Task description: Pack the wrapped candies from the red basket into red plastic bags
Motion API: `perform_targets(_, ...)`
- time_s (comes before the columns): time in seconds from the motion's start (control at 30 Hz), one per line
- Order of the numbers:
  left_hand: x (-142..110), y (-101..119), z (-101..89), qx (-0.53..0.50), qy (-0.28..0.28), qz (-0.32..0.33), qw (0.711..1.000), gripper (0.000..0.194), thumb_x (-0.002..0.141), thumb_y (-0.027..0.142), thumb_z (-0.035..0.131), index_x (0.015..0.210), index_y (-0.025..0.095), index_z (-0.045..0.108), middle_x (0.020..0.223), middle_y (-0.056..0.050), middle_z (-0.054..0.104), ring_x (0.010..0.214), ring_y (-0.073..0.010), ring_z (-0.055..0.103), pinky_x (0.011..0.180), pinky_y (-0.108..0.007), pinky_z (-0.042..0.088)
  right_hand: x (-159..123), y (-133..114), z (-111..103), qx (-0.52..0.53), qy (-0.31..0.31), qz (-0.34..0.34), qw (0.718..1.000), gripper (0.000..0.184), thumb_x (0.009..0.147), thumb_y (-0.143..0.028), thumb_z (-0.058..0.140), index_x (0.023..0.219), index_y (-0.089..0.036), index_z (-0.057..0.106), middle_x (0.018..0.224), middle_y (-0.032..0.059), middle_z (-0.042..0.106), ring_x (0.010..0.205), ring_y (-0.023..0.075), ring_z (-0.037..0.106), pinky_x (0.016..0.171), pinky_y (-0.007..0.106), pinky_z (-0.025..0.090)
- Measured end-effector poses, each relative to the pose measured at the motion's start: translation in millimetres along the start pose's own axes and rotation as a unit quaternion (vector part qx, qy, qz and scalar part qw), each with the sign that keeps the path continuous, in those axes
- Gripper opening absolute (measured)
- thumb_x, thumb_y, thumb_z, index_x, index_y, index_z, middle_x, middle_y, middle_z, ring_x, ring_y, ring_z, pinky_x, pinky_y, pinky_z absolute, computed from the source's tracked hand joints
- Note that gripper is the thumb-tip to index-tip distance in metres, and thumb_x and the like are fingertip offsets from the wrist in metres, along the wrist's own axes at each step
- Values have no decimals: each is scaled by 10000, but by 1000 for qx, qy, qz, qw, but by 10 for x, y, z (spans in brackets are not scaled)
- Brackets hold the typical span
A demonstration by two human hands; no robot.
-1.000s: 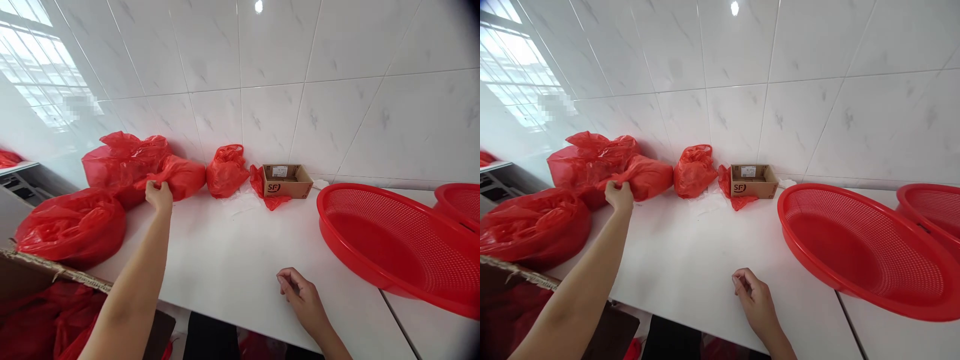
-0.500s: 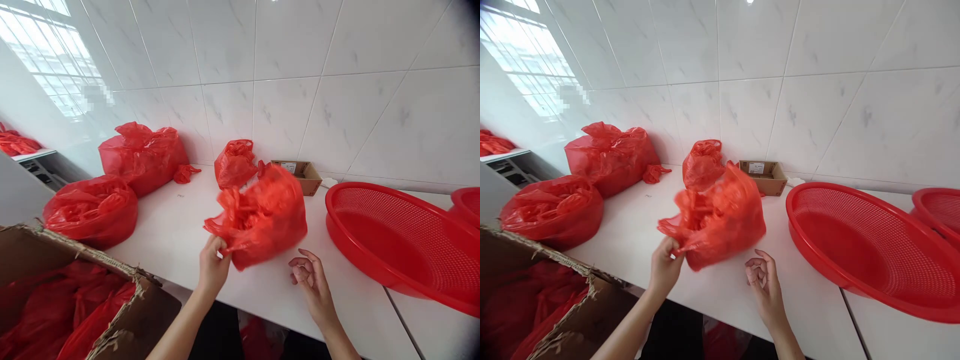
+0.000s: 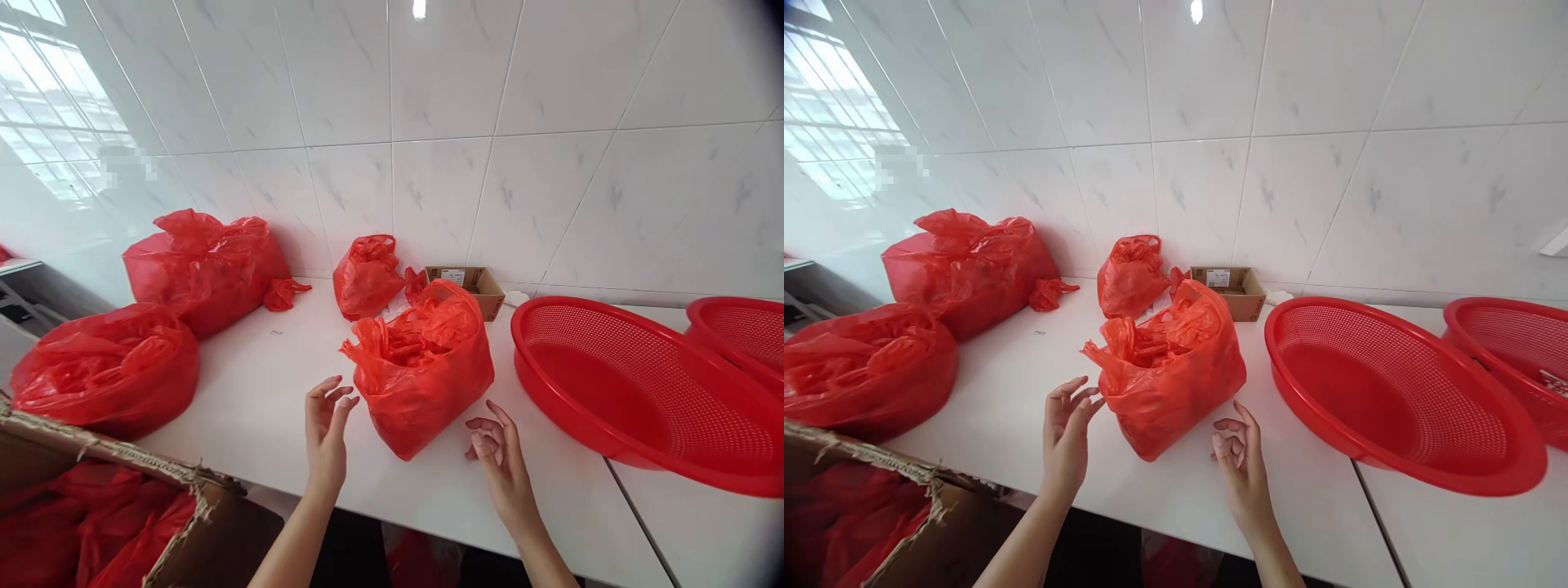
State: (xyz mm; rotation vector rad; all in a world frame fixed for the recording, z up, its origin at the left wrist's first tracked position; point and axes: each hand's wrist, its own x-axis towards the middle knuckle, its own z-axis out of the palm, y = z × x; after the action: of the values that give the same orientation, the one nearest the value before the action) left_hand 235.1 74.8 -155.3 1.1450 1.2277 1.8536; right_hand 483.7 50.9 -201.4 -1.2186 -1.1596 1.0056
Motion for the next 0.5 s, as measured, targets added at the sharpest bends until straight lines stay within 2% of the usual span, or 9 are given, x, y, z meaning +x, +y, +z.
perform_targets(0.07,95,-59,-28,-17,46,-51,997,188,865,364,577,1036,299,530,1210,-32,490,1013,-175,581,885,-405,527,-2,0,-2,-6,-3,2,1000,591,890,-514,550,1388,-282,333,1080,73,575,720,158,578,703,362,548)
perform_targets(0.17,241,-86,-52,-38,60,-119,990,218,851,432,577,1016,298,528,1202,-29,525,992,-173,607,865,-390,536,-3,6,-4,-17,-6,6,1000,592,887,-511,550,1389,-280,335,1078,71,581,712,156,576,715,370,549)
perform_targets(0.23,294,-71,-28,-49,38,-156,986,280,854,483,559,1069,308,523,1221,-41,555,1011,-186,620,854,-386,540,-3,18,-5,-24,-7,7,1000,594,885,-510,552,1387,-270,344,1075,75,588,710,160,576,716,378,549)
perform_targets(0.37,261,-44,129,-59,-54,-211,974,472,862,581,503,1266,339,469,1295,-91,574,1048,-247,640,782,-403,563,-3,6,24,-36,-12,12,999,588,871,-516,569,1361,-245,389,1115,102,608,754,182,600,728,394,544)
perform_targets(0.5,193,-40,330,-45,-103,-206,972,674,792,463,681,1378,373,361,1366,-93,536,1163,-258,586,856,-397,539,44,-151,177,17,-35,36,999,667,887,-485,565,1462,-277,296,1272,128,572,895,209,644,831,433,542)
